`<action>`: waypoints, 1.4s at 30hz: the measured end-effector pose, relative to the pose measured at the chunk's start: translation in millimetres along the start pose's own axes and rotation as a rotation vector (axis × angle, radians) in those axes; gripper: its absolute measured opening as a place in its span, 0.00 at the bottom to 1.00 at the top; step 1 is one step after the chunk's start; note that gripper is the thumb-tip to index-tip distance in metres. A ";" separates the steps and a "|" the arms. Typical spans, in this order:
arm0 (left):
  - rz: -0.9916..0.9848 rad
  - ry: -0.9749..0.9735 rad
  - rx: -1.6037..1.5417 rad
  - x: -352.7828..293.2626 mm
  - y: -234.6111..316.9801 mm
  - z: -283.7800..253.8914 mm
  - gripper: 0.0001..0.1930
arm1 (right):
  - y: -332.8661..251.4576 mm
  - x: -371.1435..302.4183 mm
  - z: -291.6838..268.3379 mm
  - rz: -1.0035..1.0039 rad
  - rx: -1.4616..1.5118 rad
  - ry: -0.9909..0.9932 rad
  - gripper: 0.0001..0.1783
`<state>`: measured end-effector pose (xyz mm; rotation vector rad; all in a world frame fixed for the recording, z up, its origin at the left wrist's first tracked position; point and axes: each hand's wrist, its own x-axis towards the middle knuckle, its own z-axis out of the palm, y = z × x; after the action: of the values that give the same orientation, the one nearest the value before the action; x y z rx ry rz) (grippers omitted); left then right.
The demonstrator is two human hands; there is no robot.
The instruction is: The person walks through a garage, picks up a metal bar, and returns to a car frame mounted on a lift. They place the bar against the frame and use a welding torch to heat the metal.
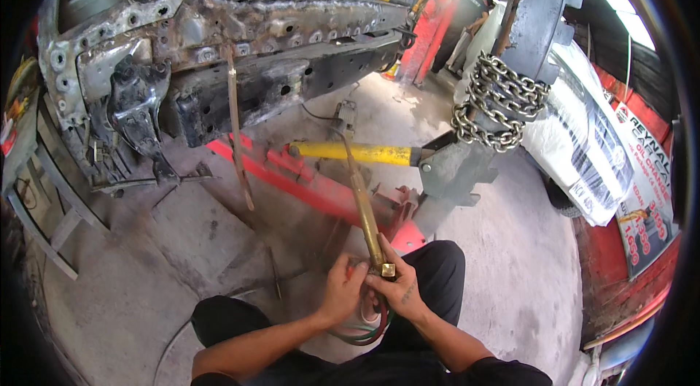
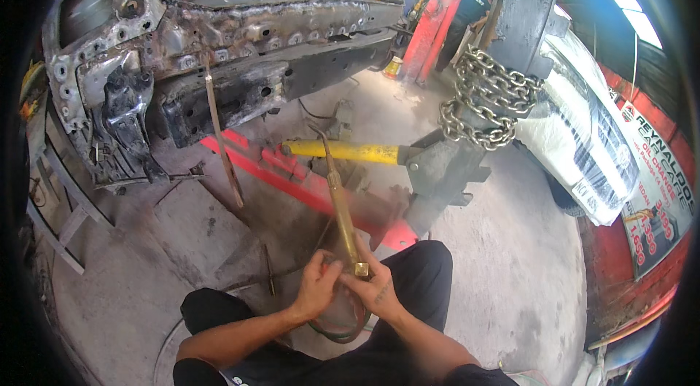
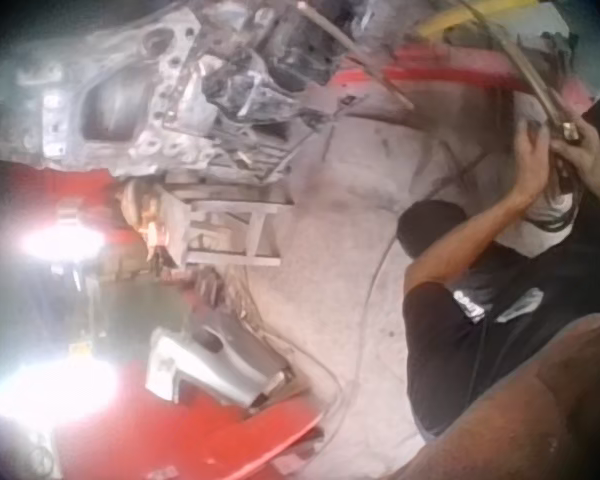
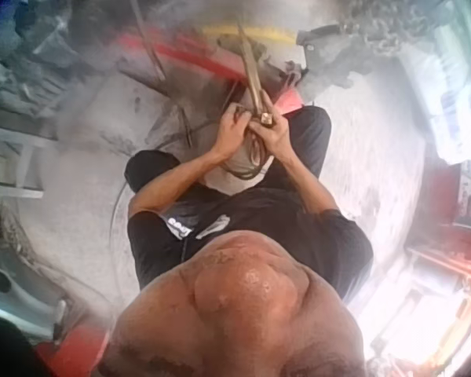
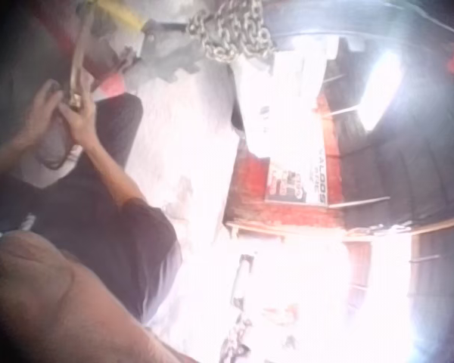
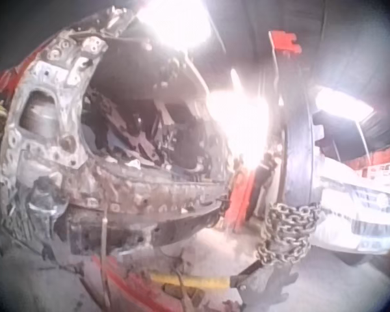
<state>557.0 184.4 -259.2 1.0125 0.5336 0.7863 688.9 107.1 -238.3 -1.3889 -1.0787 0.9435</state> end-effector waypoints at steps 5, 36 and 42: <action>-0.012 0.006 0.160 4.1 -13.7 -8.2 0.10 | -8.6 -2.4 2.8 0.040 0.023 0.043 0.46; 0.185 -0.160 -0.598 160.6 56.9 -92.1 0.15 | -24.3 -60.6 -70.9 0.159 0.313 0.024 0.55; 0.213 -0.184 -0.538 170.8 53.0 -89.6 0.14 | -25.8 -60.9 -71.0 0.165 0.340 0.032 0.58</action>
<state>580.9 382.9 -258.3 0.6340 0.0424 0.9494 737.8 29.1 -207.5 -1.2172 -0.7454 1.1615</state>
